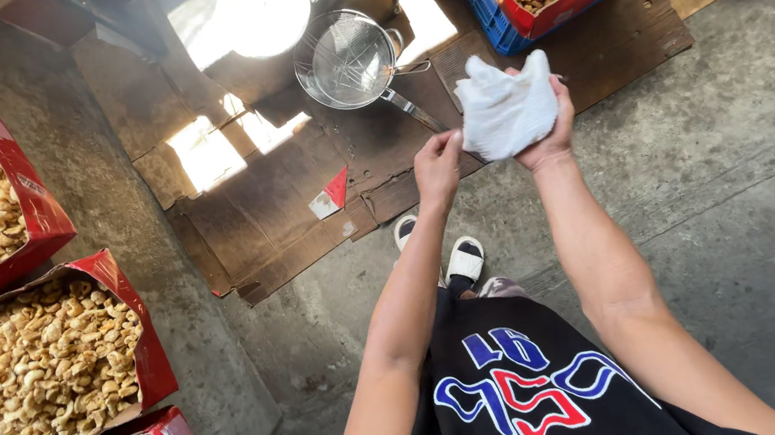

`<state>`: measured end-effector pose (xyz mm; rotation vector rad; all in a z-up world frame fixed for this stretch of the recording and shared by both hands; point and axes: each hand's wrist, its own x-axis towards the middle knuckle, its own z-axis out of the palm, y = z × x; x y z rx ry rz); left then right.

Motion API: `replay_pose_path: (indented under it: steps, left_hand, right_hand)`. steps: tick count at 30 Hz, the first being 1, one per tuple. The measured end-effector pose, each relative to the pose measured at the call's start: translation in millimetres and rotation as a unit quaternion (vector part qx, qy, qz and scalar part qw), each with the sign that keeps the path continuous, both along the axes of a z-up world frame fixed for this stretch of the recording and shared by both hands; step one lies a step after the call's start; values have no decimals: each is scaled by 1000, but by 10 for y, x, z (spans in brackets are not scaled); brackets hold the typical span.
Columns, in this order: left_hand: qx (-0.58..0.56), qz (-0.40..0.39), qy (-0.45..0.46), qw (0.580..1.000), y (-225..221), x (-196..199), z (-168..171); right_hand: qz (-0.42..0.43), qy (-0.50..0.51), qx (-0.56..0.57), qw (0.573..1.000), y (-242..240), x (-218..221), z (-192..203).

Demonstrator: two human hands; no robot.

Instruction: The person uses a long-handled strainer to scoop fried snack pieces from a large wok of hot oil and transfers them into a cardboard box. They then wipe their hands with a cloth and continue scooping more fried pieces from the wok into the box.

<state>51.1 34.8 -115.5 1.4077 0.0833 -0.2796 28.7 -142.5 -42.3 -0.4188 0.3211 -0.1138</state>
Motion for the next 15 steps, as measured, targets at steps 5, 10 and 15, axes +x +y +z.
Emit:
replay_pose_path:
  steps: [5,10,15]
  left_hand:
    - [33,-2,132,991,306,105,-890]
    - [100,15,100,990,270,321,-2005]
    - [102,45,122,986,31,990,-3158]
  right_hand:
    - [-39,51,-5,998,-245,198,-492]
    - [-11,51,-75,996,-329,420,-1489]
    - [7,52,-128,990,-455,1117,-2868]
